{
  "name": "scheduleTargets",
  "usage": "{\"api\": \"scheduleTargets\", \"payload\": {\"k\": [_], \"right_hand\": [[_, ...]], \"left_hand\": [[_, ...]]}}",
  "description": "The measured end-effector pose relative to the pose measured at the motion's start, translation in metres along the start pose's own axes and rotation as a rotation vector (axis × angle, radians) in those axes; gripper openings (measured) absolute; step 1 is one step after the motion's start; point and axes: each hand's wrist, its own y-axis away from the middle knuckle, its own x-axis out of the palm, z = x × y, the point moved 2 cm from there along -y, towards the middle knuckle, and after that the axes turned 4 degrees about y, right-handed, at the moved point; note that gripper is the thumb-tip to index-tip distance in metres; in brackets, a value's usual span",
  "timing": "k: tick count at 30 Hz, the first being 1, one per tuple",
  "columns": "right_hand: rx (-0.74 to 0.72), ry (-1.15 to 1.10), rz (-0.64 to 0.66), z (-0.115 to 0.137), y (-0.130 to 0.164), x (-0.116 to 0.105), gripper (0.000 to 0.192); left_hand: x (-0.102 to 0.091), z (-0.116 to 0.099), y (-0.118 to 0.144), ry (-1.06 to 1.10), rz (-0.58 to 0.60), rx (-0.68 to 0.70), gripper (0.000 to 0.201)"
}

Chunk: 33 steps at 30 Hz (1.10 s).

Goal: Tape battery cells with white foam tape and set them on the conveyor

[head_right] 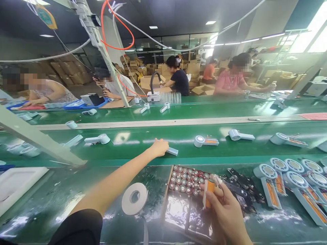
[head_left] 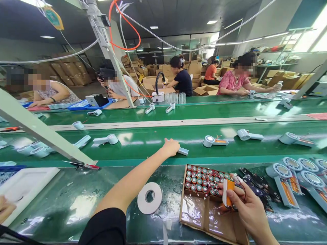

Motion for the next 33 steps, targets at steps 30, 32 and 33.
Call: {"api": "scheduleTargets", "payload": {"k": [30,32,33], "right_hand": [[-0.549,1.709,0.737,0.036,-0.204,0.153,0.042],[-0.514,1.750,0.755,0.038,-0.202,0.159,0.042],[-0.503,1.768,0.767,0.039,-0.201,0.162,0.041]], "left_hand": [[-0.004,0.002,-0.024,0.386,-0.182,-0.200,0.037],[-0.009,-0.002,-0.027,0.415,-0.188,-0.199,0.036],[-0.013,-0.005,-0.027,0.432,-0.189,-0.197,0.034]]}}
